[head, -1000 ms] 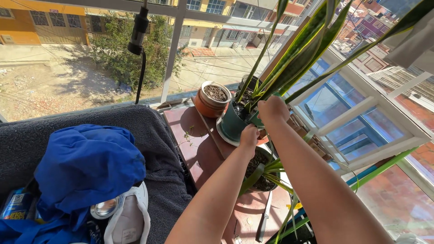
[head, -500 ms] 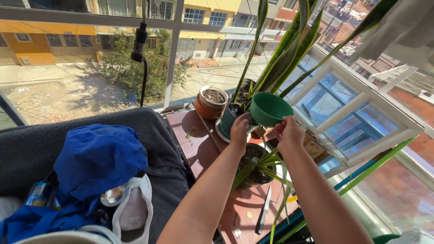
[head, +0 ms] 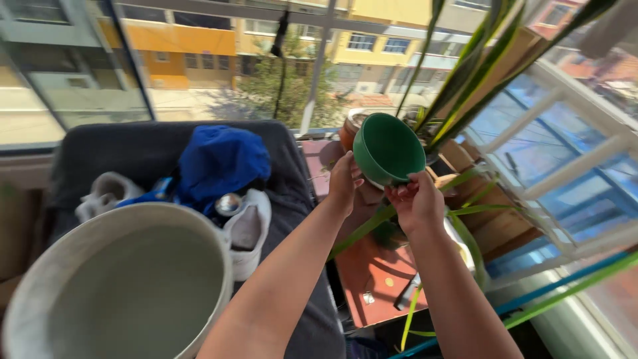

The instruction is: The person retrieves a utility knife from a kitchen drawer, walks to a balcony, uses the knife to trim leaves from snake plants in pots, then pours water from a bucket into a small bowl to water the plants individually.

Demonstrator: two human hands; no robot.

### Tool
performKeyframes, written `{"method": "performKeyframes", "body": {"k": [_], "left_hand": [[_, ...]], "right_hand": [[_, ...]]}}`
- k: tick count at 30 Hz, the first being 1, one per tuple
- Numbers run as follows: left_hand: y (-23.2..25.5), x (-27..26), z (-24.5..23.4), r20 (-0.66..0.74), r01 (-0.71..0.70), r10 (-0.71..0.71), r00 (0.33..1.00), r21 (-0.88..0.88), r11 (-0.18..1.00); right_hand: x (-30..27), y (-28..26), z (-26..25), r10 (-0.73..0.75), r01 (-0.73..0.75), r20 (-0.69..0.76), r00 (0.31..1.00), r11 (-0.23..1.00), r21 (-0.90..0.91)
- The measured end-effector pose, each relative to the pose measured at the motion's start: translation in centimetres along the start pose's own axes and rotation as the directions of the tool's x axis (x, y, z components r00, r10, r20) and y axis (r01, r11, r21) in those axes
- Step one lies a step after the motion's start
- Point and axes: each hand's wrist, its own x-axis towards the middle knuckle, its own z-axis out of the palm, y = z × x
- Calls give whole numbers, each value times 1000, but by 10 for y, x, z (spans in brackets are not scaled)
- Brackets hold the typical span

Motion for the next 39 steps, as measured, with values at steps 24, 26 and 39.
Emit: {"method": "performKeyframes", "body": {"k": [24, 26, 39], "left_hand": [[276, -345, -247, 122, -213, 594, 795, 973, 84], [262, -345, -278, 145, -124, 613, 777, 989, -77], [250, -340, -289, -97, 265, 480, 872, 917, -297]], "right_hand": [[-270, 216, 176, 12, 97, 226, 974, 881, -464], [-286, 227, 194, -96, 212, 229, 969, 801, -559], [-302, 258, 211, -540, 507, 533, 651, -213, -835]]}}
